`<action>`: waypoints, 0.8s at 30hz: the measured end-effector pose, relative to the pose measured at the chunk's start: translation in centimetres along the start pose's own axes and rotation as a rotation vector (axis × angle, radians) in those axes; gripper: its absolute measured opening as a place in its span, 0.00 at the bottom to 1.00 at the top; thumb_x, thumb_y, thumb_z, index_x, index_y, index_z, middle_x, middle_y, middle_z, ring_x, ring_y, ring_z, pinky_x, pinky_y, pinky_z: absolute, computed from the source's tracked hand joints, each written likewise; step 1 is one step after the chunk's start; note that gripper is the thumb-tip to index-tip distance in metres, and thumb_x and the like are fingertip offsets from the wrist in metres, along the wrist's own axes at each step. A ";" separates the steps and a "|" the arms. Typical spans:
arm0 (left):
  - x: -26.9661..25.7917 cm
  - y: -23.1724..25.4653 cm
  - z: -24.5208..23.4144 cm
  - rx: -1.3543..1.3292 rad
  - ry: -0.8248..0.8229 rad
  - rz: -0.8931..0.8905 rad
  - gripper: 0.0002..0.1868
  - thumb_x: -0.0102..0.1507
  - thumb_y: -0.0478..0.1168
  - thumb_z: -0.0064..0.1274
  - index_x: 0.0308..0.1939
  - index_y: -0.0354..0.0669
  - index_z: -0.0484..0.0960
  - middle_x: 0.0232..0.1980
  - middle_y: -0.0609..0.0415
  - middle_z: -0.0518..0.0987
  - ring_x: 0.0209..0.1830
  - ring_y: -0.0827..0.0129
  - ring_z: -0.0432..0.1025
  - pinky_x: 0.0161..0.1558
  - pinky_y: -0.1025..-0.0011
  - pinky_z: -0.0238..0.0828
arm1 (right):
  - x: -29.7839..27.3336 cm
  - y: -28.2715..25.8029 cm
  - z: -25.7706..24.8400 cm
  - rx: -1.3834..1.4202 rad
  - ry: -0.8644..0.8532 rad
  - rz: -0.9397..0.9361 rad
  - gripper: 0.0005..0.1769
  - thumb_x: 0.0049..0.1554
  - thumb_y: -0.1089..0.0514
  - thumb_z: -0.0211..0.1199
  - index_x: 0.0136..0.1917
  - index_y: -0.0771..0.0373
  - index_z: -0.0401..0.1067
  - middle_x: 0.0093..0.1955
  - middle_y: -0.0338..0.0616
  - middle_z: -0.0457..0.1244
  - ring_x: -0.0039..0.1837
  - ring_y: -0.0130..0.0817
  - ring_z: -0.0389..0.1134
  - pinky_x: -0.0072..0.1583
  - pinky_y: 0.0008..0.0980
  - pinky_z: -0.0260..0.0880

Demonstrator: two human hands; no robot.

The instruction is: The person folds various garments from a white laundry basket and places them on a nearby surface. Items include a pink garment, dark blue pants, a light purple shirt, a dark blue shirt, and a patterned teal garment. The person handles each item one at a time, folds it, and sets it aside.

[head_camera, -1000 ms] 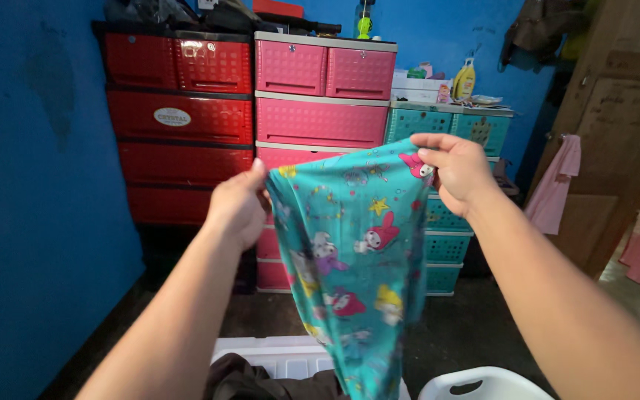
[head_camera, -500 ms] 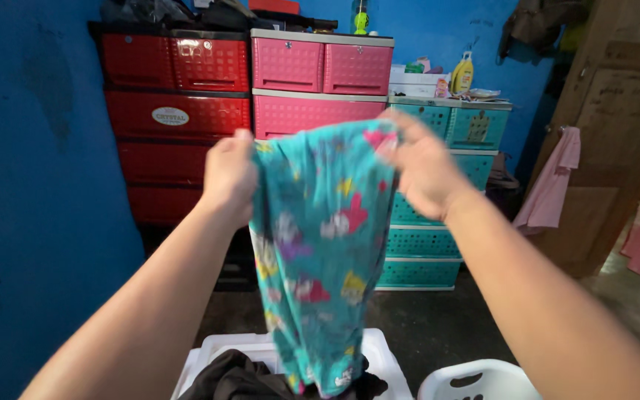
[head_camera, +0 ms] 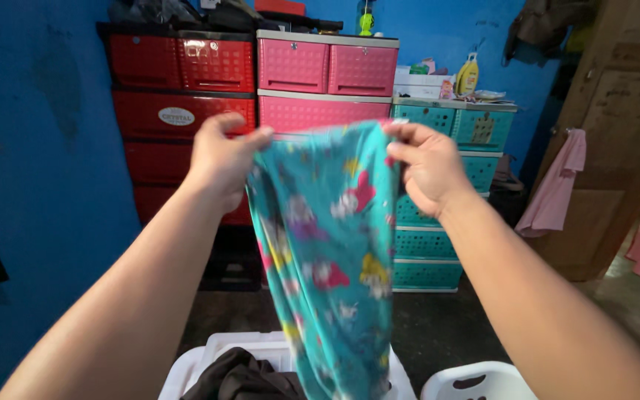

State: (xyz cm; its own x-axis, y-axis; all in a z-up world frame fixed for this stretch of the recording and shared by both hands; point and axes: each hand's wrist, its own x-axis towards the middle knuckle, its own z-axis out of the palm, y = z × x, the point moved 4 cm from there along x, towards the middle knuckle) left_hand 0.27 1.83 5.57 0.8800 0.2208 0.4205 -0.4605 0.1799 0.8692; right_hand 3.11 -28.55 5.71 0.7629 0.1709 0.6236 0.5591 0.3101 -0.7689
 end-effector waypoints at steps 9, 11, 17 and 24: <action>-1.4 -0.5 1.0 0.195 -0.133 -0.083 0.19 0.66 0.40 0.55 0.58 0.33 0.81 0.45 0.47 0.83 0.38 0.68 0.76 0.39 0.67 0.77 | -1.0 -0.3 0.5 -0.075 0.131 0.188 0.12 0.59 0.70 0.56 0.53 0.61 0.76 0.46 0.46 0.68 0.44 0.33 0.71 0.47 0.37 0.75; -1.5 -0.7 1.0 0.197 -0.144 -0.098 0.19 0.65 0.40 0.55 0.59 0.35 0.80 0.44 0.48 0.83 0.38 0.67 0.77 0.39 0.66 0.78 | -1.5 -0.3 0.9 -0.016 0.079 0.205 0.13 0.59 0.70 0.57 0.53 0.60 0.76 0.47 0.46 0.68 0.45 0.33 0.71 0.49 0.36 0.75; -1.5 0.4 0.3 0.192 -0.120 -0.068 0.20 0.64 0.39 0.55 0.60 0.38 0.78 0.45 0.48 0.82 0.38 0.67 0.78 0.39 0.65 0.79 | -1.7 0.2 1.2 -0.022 0.008 0.155 0.17 0.56 0.73 0.56 0.55 0.61 0.76 0.49 0.43 0.71 0.50 0.31 0.73 0.54 0.34 0.76; -1.3 -0.1 0.4 0.176 -0.135 -0.056 0.18 0.65 0.35 0.55 0.58 0.37 0.77 0.47 0.47 0.83 0.37 0.69 0.78 0.38 0.68 0.79 | -1.5 0.9 -0.1 0.053 0.136 0.121 0.11 0.61 0.72 0.57 0.56 0.69 0.73 0.50 0.47 0.68 0.50 0.37 0.72 0.53 0.37 0.77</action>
State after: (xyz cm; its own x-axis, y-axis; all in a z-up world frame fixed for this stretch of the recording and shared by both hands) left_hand -0.78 1.18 5.06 0.9168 0.0831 0.3907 -0.3932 0.0162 0.9193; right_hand 2.54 -28.61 4.07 0.8625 0.0832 0.4991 0.4452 0.3441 -0.8267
